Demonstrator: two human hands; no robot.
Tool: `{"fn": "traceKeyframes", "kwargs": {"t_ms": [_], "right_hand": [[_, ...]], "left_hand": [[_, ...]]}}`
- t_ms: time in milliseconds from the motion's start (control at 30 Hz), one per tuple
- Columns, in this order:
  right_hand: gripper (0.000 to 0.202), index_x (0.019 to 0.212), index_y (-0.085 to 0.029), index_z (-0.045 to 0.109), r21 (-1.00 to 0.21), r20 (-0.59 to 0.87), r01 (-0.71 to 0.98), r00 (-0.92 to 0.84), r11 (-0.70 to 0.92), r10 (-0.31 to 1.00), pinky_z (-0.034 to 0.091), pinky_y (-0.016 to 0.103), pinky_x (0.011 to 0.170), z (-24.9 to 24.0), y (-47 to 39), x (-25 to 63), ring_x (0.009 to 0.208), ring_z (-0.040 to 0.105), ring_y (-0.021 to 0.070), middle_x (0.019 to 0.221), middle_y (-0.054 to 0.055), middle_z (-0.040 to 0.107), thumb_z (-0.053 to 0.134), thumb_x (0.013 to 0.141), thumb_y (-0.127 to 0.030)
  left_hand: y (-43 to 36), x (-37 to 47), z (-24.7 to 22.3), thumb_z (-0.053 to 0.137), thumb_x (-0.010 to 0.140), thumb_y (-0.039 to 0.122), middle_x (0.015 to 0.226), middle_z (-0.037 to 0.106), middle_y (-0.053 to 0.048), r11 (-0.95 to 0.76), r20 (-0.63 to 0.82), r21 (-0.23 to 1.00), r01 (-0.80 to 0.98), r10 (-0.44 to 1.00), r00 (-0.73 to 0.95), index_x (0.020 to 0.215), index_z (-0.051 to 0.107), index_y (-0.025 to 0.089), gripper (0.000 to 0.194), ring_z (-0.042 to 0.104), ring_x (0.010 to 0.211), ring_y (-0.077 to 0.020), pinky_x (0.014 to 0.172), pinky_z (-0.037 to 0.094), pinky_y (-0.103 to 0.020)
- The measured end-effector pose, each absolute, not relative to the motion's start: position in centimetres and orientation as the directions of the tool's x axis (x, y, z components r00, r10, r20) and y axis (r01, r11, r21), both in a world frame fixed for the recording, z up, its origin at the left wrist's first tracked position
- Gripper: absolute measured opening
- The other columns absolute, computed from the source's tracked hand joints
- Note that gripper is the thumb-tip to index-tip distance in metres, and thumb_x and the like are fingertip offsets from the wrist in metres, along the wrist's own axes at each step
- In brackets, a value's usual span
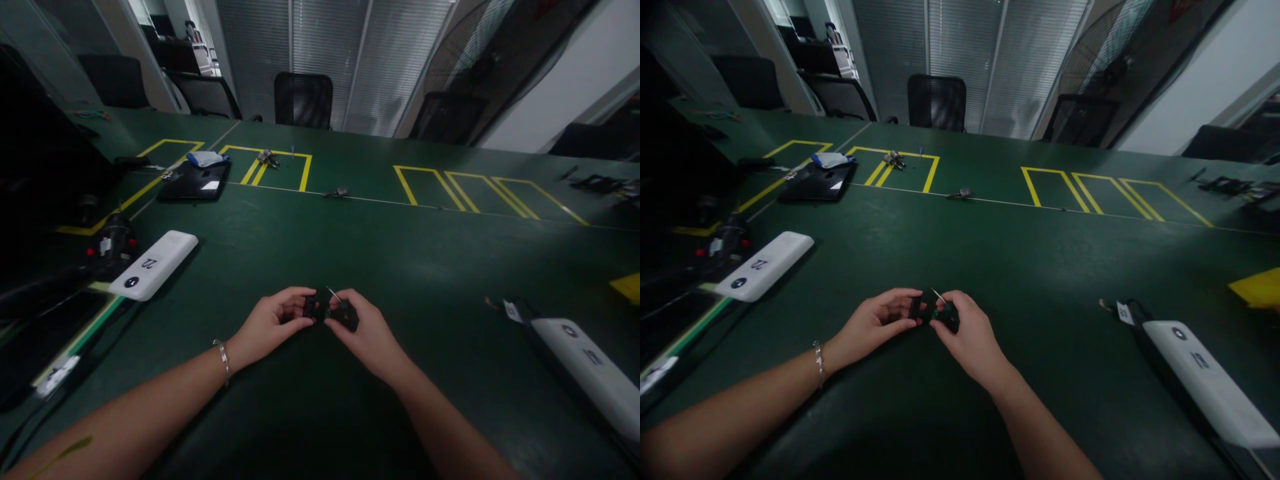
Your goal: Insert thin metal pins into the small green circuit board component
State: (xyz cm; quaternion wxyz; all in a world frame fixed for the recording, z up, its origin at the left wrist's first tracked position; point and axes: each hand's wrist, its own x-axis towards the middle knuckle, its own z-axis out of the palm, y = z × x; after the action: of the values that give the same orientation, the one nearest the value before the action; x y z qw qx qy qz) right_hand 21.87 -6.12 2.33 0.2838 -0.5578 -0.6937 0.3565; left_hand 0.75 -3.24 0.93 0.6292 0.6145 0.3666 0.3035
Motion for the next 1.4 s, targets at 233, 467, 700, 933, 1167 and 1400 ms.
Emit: {"fn": "traceKeyframes", "kwargs": {"t_ms": [233,467,700,933,1167,1400], "right_hand": [[0.023,0.101,-0.023,0.053,-0.889,0.108,0.415,-0.224,0.195,0.969,0.047,0.033,0.084,2.3,-6.8,20.7,0.096,0.058,0.0192,0.100,0.002,0.058,0.063,0.082,-0.014],[0.024,0.101,-0.023,0.053,-0.854,0.150,0.457,-0.241,0.248,0.959,0.046,0.033,0.083,1.9,-6.8,20.4,0.094,0.056,0.0198,0.099,0.003,0.057,0.063,0.081,-0.012],[0.026,0.100,-0.023,0.053,-0.806,0.205,0.503,-0.259,0.313,0.944,0.045,0.033,0.082,2.0,-6.7,20.2,0.094,0.056,0.0199,0.098,0.003,0.057,0.062,0.080,-0.008],[0.028,0.103,-0.022,0.052,-0.750,0.256,0.538,-0.301,0.385,0.919,0.045,0.035,0.083,2.2,-6.7,20.3,0.096,0.055,0.0211,0.100,0.005,0.058,0.061,0.081,-0.007],[0.028,0.106,-0.022,0.052,-0.731,0.254,0.556,-0.315,0.395,0.914,0.047,0.036,0.083,2.2,-6.8,20.3,0.096,0.055,0.0217,0.102,0.006,0.059,0.059,0.083,-0.009],[0.025,0.107,-0.024,0.052,-0.721,0.279,0.544,-0.338,0.429,0.899,0.048,0.037,0.082,2.2,-6.8,20.1,0.097,0.056,0.0228,0.103,0.006,0.060,0.058,0.086,-0.012]], "left_hand": [[-3.6,0.9,1.0,0.065,0.083,0.012,0.103,0.069,-0.005,-0.120,0.000,0.977,0.179,0.830,0.558,0.124,0.054,0.021,0.044,0.064,0.084,-0.0169,0.078,0.053,-0.031],[-3.7,0.9,1.0,0.066,0.083,0.015,0.102,0.068,-0.003,-0.214,0.035,0.946,0.245,0.816,0.577,0.125,0.055,0.024,0.044,0.063,0.081,-0.0164,0.076,0.053,-0.030],[-3.7,1.0,0.6,0.068,0.083,0.016,0.107,0.067,-0.003,-0.209,0.038,0.950,0.230,0.813,0.580,0.123,0.055,0.025,0.043,0.063,0.084,-0.0166,0.078,0.053,-0.030],[-3.7,0.9,0.3,0.067,0.083,0.018,0.105,0.067,-0.004,-0.207,0.024,0.944,0.255,0.818,0.574,0.120,0.057,0.022,0.039,0.062,0.084,-0.0173,0.078,0.052,-0.031],[-3.7,1.0,1.3,0.066,0.083,0.020,0.104,0.067,-0.005,-0.223,0.035,0.942,0.250,0.808,0.588,0.117,0.060,0.022,0.034,0.062,0.085,-0.0179,0.078,0.053,-0.032],[-3.7,1.0,1.6,0.057,0.090,0.025,0.094,0.067,-0.005,-0.216,0.020,0.937,0.276,0.820,0.573,0.117,0.059,0.019,0.027,0.063,0.082,-0.0183,0.074,0.051,-0.030]]}}
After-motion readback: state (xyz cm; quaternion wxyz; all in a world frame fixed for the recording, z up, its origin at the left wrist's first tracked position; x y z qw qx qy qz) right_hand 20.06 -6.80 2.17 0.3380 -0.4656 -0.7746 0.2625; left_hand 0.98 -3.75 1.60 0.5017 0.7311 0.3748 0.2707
